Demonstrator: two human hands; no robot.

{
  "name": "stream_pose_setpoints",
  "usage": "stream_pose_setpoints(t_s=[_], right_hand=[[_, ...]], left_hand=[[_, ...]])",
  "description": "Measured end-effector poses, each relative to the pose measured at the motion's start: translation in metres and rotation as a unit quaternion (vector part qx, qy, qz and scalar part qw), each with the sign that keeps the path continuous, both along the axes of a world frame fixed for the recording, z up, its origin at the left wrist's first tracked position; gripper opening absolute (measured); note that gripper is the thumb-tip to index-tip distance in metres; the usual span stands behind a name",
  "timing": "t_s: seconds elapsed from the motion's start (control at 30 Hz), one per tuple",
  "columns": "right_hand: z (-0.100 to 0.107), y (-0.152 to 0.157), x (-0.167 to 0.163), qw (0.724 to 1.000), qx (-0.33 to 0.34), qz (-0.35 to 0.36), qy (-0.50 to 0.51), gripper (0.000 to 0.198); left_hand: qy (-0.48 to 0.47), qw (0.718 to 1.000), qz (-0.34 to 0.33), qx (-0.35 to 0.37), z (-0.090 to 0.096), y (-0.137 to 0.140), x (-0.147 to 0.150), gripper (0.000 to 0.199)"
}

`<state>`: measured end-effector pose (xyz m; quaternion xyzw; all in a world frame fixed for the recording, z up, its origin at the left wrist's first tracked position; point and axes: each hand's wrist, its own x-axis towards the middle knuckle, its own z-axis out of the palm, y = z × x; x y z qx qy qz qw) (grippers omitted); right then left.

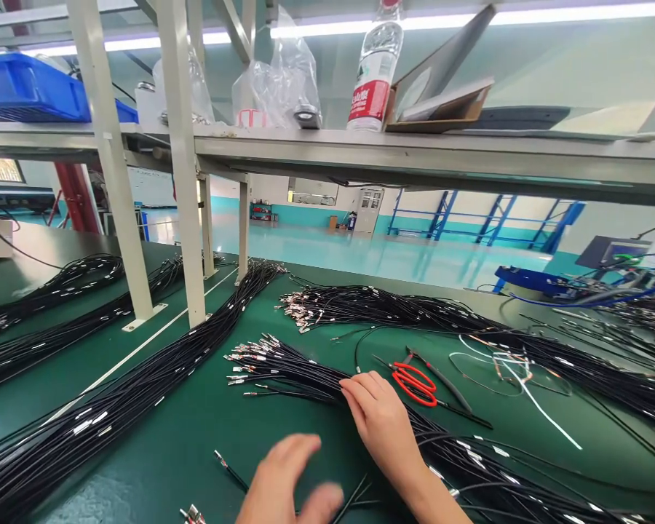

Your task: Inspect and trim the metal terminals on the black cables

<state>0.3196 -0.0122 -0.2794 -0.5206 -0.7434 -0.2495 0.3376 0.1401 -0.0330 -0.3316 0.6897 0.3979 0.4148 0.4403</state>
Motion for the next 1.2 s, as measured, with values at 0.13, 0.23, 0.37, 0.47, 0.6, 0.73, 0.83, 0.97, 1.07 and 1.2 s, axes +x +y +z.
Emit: stream_pose_setpoints(t_s=[0.13,0.23,0.37,0.47,0.6,0.73,0.83,0.97,1.07,1.2], right_hand=[[0.005,-0.004,-0.001,0.998,0.044,0.023,0.032,0.012],[0.007,-0.007,-0.002,0.997,0.050,0.042,0.032,0.011],[0.013,-0.013,-0.002,0.993,-0.005,0.081,0.082,0.008],[0.023,-0.020,-0.003,0.956,-0.094,0.090,0.264,0.016],[0.036,-0.025,-0.006,0.855,-0.213,0.080,0.467,0.034],[0.038,-0.024,-0.009,0.814,-0.257,0.090,0.513,0.030],[0.036,-0.023,-0.008,0.805,-0.272,0.080,0.520,0.035],[0.036,-0.023,-0.008,0.805,-0.281,0.054,0.519,0.038],[0.036,-0.023,-0.009,0.816,-0.288,0.039,0.499,0.035],[0.038,-0.023,-0.008,0.836,-0.275,0.012,0.475,0.033]], left_hand=[[-0.268,0.910,0.068,-0.310,0.079,0.036,0.004,0.062],[-0.396,0.871,0.114,-0.269,0.106,0.056,0.017,0.046],[-0.295,0.936,0.062,-0.182,0.105,0.065,0.027,0.051],[-0.144,0.969,-0.056,-0.191,0.094,0.056,0.031,0.056],[-0.077,0.948,-0.160,-0.263,0.082,0.038,0.035,0.052],[-0.031,0.942,-0.194,-0.272,0.080,0.030,0.038,0.054],[-0.032,0.955,-0.165,-0.245,0.081,0.028,0.039,0.061],[-0.025,0.960,-0.154,-0.231,0.080,0.029,0.039,0.058],[-0.027,0.956,-0.151,-0.251,0.077,0.031,0.036,0.054],[-0.040,0.954,-0.132,-0.266,0.074,0.036,0.035,0.053]])
